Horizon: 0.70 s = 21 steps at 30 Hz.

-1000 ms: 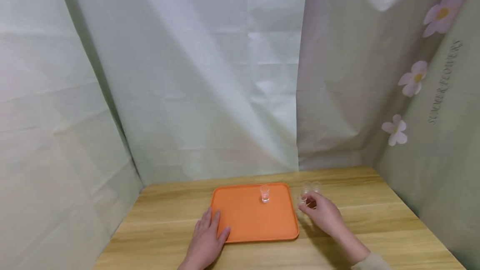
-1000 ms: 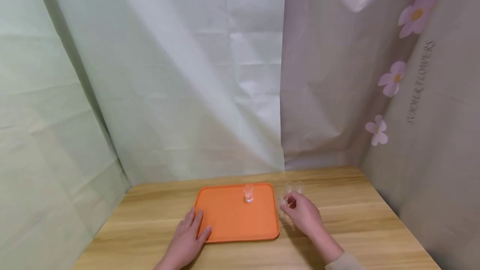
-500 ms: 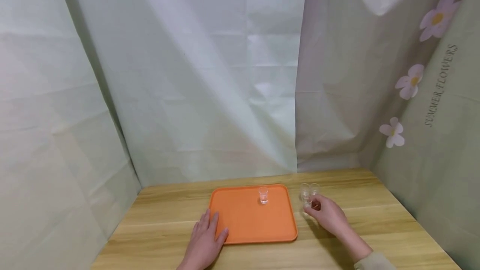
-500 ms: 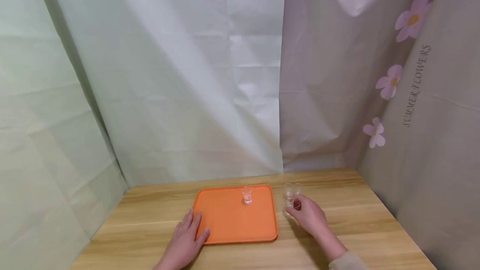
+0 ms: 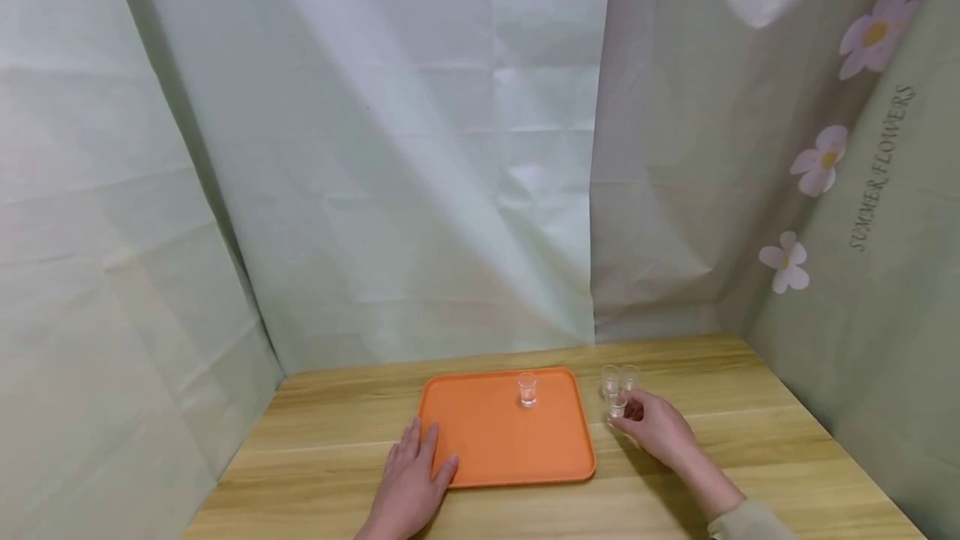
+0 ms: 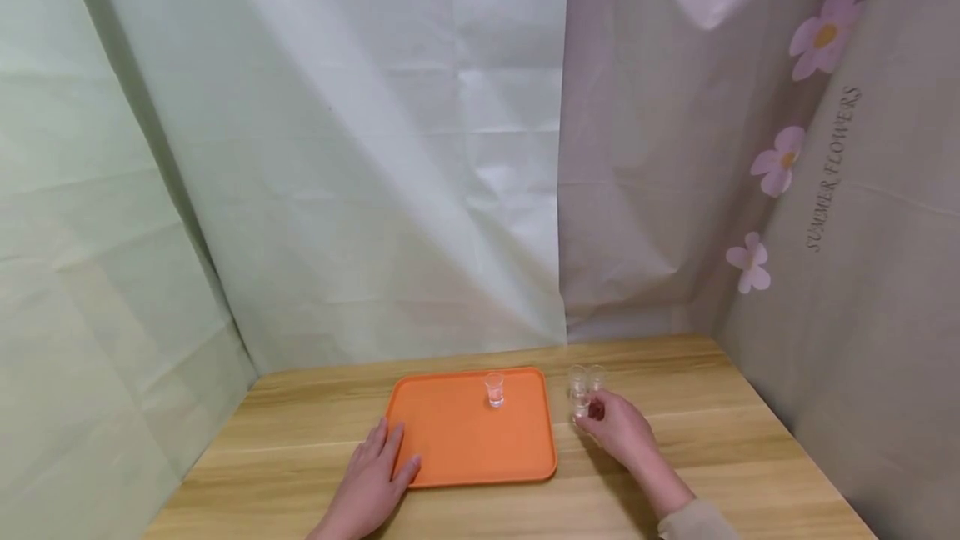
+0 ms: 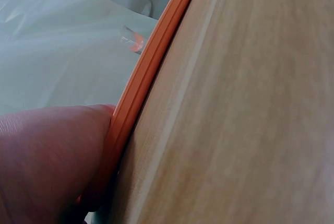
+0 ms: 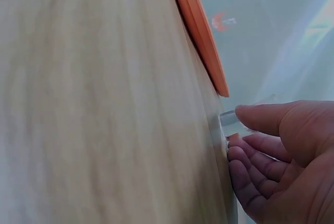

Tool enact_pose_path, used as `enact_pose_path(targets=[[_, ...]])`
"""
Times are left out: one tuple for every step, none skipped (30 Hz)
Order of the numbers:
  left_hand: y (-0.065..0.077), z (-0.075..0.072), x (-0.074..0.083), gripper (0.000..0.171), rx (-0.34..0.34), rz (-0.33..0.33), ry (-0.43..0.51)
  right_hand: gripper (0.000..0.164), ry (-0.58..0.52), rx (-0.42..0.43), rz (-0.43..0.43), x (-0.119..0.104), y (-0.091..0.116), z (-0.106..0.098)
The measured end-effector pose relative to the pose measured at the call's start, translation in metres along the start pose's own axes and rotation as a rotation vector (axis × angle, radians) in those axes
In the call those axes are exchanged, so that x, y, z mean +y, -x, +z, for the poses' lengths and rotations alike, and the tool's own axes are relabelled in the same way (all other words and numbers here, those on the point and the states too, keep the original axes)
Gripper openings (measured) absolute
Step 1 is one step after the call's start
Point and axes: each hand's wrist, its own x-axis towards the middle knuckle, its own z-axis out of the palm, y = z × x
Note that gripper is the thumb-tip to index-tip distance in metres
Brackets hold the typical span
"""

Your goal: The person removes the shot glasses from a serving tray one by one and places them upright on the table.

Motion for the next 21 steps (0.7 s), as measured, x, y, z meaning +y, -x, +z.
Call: enact_pose_path(targets=[[0.0,0.0,0.0,0.074,-0.001,0.0,0.002,0.028,-0.005,-0.001,0.001,0.0,0.0,0.0],[0.001,0.0,0.0,0.073,-0.005,-0.003,0.005,0.03,-0.012,-0.002,0.0,0.0,0.001,-0.001],[0.001,0.0,0.0,0.073,-0.006,-0.003,0.007,0.034,-0.019,-0.002,-0.003,0.001,0.002,-0.001],[0.001,-0.001,0.0,0.072,-0.006,-0.004,0.011,0.038,-0.026,0.0,-0.002,0.001,0.003,-0.002],[0.001,0.0,0.0,0.072,-0.004,0.0,0.013,0.043,-0.028,0.003,-0.001,0.0,0.005,-0.004],[0.001,0.0,0.0,0.072,-0.003,-0.001,0.014,0.049,-0.023,0.008,-0.001,0.0,0.007,-0.005],[0.0,0.001,0.0,0.072,0.0,-0.002,0.016,0.053,-0.018,0.012,-0.002,-0.002,0.01,-0.007],[0.0,0.001,0.0,0.072,0.001,-0.002,0.014,0.056,-0.015,0.02,-0.005,-0.003,0.012,-0.01],[0.0,0.001,-0.001,0.072,0.002,-0.001,0.01,0.059,-0.008,0.03,-0.009,-0.006,0.015,-0.012],[0.0,0.002,-0.001,0.072,0.003,0.0,0.009,0.061,-0.002,0.043,-0.013,-0.01,0.018,-0.015],[0.0,0.002,0.0,0.072,0.003,0.0,0.007,0.062,0.002,0.057,-0.021,-0.014,0.021,-0.018],[0.0,0.003,-0.001,0.072,0.002,-0.001,0.007,0.062,-0.002,0.072,-0.028,-0.018,0.023,-0.02],[0.0,0.003,-0.001,0.071,0.002,0.0,0.007,0.062,-0.01,0.084,-0.036,-0.023,0.024,-0.022],[0.001,0.003,-0.001,0.072,0.001,-0.001,0.009,0.062,-0.024,0.093,-0.046,-0.028,0.025,-0.024],[0.001,0.002,0.0,0.072,0.001,-0.001,0.011,0.062,-0.041,0.095,-0.059,-0.033,0.026,-0.025],[0.001,0.002,-0.001,0.072,0.002,0.001,0.015,0.061,-0.061,0.092,-0.066,-0.038,0.026,-0.026],[0.001,0.002,-0.001,0.072,0.004,0.002,0.016,0.06,-0.083,0.084,-0.072,-0.043,0.026,-0.027],[0.001,0.002,-0.001,0.072,0.006,0.005,0.018,0.06,-0.104,0.073,-0.077,-0.048,0.026,-0.026],[0.001,0.002,-0.001,0.072,0.007,0.003,0.02,0.06,-0.121,0.059,-0.081,-0.053,0.025,-0.025],[0.001,0.001,-0.001,0.072,0.009,0.001,0.02,0.059,-0.142,0.049,-0.085,-0.057,0.024,-0.023],[0.001,0.002,-0.001,0.072,0.01,0.003,0.019,0.059,-0.158,0.039,-0.092,-0.061,0.023,-0.02]])
